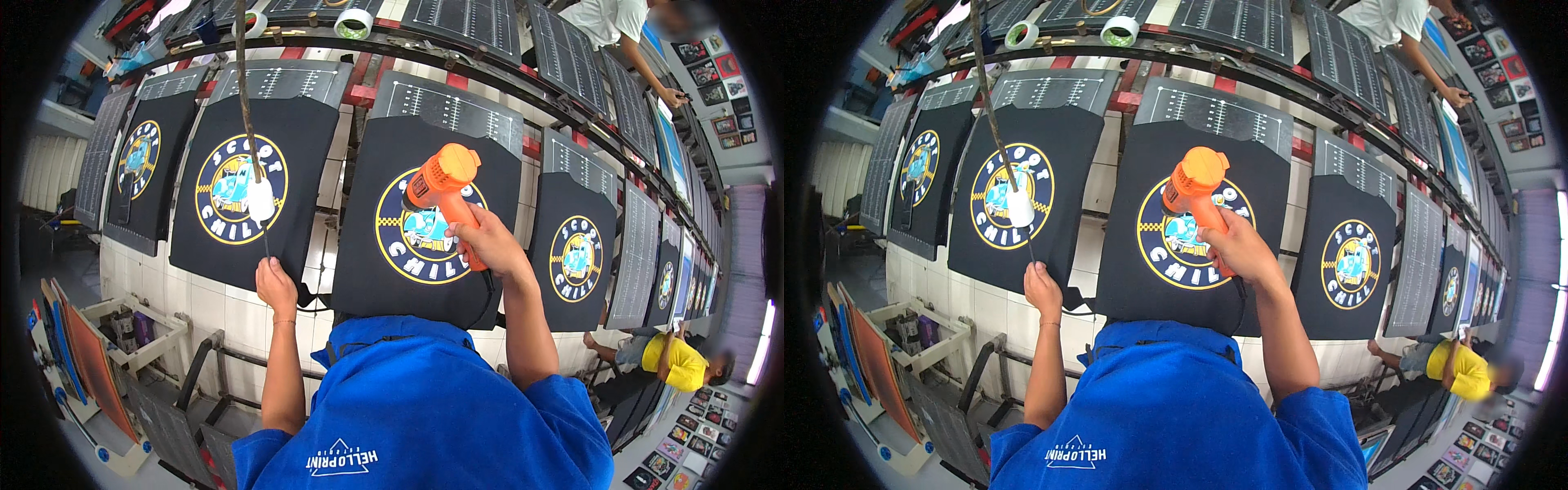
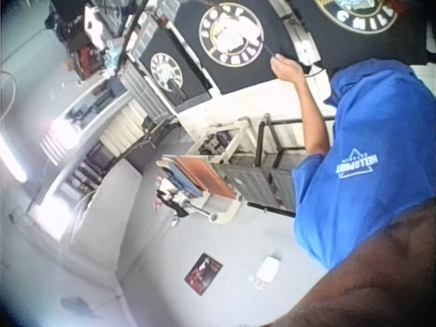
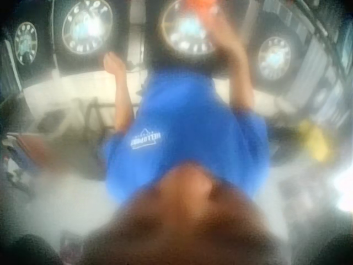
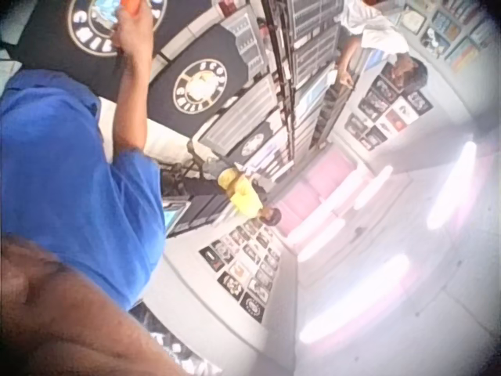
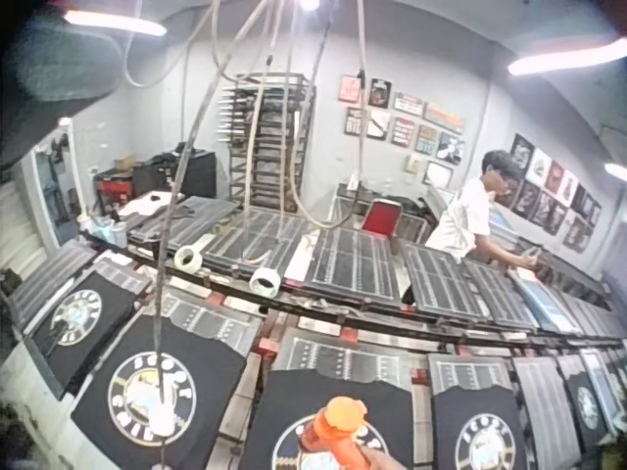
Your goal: The person uses a heat gun to dry the ink on several t-shirts mounted on a screen printing rack, moving the nozzle across the graphic area of each shirt one by one.
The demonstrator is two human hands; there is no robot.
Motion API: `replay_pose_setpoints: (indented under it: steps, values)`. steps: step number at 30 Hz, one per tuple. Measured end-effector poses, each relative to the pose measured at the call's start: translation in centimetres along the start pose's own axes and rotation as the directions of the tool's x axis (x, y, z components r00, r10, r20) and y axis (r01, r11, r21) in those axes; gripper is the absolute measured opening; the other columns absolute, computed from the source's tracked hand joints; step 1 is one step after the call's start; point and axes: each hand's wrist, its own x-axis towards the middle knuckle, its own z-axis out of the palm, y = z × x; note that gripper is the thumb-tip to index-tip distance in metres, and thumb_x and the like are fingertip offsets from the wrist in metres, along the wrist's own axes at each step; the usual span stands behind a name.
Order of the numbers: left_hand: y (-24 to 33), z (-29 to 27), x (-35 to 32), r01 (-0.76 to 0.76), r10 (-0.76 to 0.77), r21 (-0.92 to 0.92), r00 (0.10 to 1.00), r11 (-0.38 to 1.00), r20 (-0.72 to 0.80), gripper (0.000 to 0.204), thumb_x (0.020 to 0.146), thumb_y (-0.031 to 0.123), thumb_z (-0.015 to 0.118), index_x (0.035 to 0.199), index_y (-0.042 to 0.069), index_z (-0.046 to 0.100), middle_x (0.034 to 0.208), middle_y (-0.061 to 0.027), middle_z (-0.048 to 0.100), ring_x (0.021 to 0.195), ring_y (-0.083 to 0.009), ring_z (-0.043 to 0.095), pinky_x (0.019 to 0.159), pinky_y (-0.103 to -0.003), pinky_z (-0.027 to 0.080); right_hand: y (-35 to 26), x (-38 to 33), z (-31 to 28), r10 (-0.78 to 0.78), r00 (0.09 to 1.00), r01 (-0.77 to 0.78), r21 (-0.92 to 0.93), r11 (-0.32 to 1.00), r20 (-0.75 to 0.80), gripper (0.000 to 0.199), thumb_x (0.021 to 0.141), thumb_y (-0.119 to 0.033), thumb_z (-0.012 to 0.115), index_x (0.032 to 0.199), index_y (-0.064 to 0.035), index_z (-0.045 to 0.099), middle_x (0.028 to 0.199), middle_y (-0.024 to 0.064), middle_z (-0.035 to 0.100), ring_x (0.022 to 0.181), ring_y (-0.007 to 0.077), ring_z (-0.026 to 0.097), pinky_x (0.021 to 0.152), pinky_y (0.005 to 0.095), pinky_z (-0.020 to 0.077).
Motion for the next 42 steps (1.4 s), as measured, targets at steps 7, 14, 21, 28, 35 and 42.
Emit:
replay_pose_setpoints:
  steps: [7, 14, 21, 28, 35, 42]
  values:
    - [1.8, 0.0, -0.3, 0.038, -0.038, 0.137, 0.999, 0.990, -0.004, 0.030, 0.101, 0.027, 0.046, 0.094, 0.000, 0.057, 0.093, -0.0165, 0.059, 0.088, -0.0382, 0.054, 0.079, -0.048, 0.043, -0.3, -0.9, 0.9, 0.027, 0.993, -0.013, -0.126, 0.992, 0.112, 0.041, 0.090, -0.016, 0.060, 0.127, 0.0006, 0.052, 0.080, 0.0003, 0.058, 0.060, 0.0059, 0.054, 0.055, 0.0227, 0.0481]
    - [2.9, 0.4, -0.8, 0.084, -0.072, 0.238, 0.996, 0.968, -0.056, 0.030, 0.101, 0.029, 0.047, 0.090, 0.003, 0.055, 0.092, -0.0145, 0.057, 0.089, -0.0360, 0.054, 0.080, -0.047, 0.043, 0.7, -1.9, 1.0, 0.002, 0.983, 0.033, -0.185, 0.982, 0.186, 0.042, 0.092, -0.022, 0.060, 0.126, 0.0000, 0.051, 0.070, 0.0012, 0.054, 0.054, 0.0077, 0.052, 0.047, 0.0237, 0.0441]
    - [3.2, 0.4, -0.9, 0.088, -0.071, 0.258, 0.995, 0.962, -0.075, 0.030, 0.101, 0.029, 0.047, 0.089, 0.002, 0.055, 0.091, -0.0150, 0.058, 0.089, -0.0360, 0.055, 0.079, -0.047, 0.044, 1.2, -3.6, 0.4, 0.067, 0.977, -0.021, -0.226, 0.974, 0.202, 0.044, 0.092, -0.019, 0.061, 0.130, 0.0009, 0.050, 0.075, 0.0007, 0.056, 0.060, 0.0064, 0.054, 0.053, 0.0225, 0.0468]
    - [3.0, 0.5, -1.0, 0.064, -0.032, 0.264, 0.992, 0.962, -0.125, 0.031, 0.101, 0.029, 0.046, 0.087, 0.003, 0.053, 0.089, -0.0151, 0.058, 0.087, -0.0367, 0.055, 0.077, -0.047, 0.044, 1.9, -4.8, 0.0, 0.076, 0.974, -0.022, -0.241, 0.970, 0.215, 0.044, 0.092, -0.022, 0.060, 0.128, 0.0010, 0.050, 0.071, 0.0024, 0.056, 0.056, 0.0085, 0.055, 0.047, 0.0236, 0.0450]
    - [3.2, 0.6, -1.1, 0.077, -0.040, 0.266, 0.989, 0.961, -0.143, 0.032, 0.102, 0.030, 0.045, 0.087, 0.003, 0.054, 0.088, -0.0155, 0.058, 0.086, -0.0365, 0.055, 0.076, -0.047, 0.044, 2.2, -5.9, -0.7, 0.104, 0.968, -0.040, -0.268, 0.963, 0.229, 0.046, 0.093, -0.020, 0.060, 0.133, -0.0004, 0.048, 0.073, 0.0009, 0.056, 0.058, 0.0072, 0.055, 0.050, 0.0224, 0.0466]
    - [3.4, 0.7, -0.9, 0.104, -0.065, 0.267, 0.987, 0.958, -0.150, 0.034, 0.102, 0.032, 0.044, 0.088, 0.003, 0.055, 0.089, -0.0152, 0.059, 0.088, -0.0359, 0.056, 0.077, -0.047, 0.045, 2.7, -7.2, -1.7, 0.093, 0.976, -0.029, -0.303, 0.953, 0.198, 0.046, 0.094, -0.020, 0.059, 0.134, -0.0018, 0.048, 0.071, 0.0006, 0.055, 0.057, 0.0067, 0.054, 0.049, 0.0220, 0.0460]
